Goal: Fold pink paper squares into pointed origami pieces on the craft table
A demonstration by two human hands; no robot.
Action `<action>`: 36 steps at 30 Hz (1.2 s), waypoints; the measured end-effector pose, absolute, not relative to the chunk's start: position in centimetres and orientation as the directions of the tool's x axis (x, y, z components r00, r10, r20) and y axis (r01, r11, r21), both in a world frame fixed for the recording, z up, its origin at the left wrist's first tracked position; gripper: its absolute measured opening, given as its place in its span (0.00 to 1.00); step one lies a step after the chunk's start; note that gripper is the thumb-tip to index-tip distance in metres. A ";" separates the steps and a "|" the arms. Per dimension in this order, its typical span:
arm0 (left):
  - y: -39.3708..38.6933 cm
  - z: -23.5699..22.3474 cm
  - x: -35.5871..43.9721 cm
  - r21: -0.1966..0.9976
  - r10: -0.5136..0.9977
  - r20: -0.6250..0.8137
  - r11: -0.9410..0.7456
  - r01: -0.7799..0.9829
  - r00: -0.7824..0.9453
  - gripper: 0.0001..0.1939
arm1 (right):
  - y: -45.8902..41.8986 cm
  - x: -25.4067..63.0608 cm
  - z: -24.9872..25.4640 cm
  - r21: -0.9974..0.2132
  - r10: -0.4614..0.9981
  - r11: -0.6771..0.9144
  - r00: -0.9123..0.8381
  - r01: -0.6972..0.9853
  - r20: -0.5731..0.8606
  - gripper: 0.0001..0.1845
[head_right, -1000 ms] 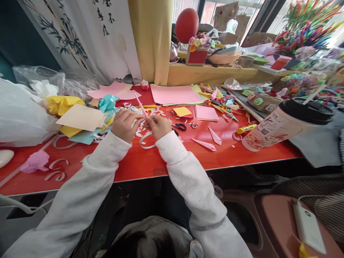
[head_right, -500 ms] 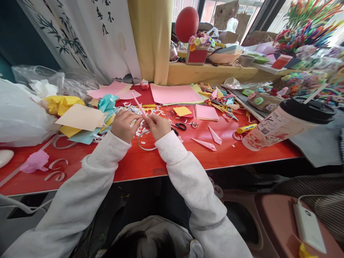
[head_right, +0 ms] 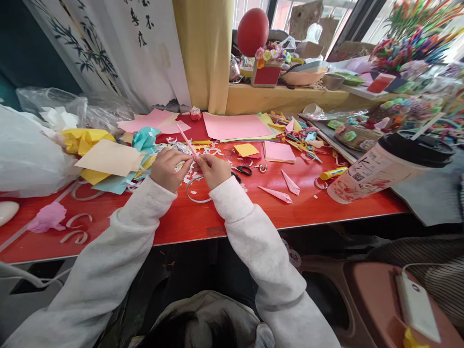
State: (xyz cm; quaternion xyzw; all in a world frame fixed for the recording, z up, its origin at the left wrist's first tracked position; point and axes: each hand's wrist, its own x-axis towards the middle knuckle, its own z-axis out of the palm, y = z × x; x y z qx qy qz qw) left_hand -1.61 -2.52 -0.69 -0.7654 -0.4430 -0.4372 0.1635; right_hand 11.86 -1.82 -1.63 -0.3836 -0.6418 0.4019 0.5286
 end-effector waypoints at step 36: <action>-2.7 0.6 -2.2 0.743 0.874 0.483 -0.436 0.508 0.043 0.12 | -1.9 12.4 -1.2 -0.892 0.892 0.438 -0.176 0.113 0.416 0.16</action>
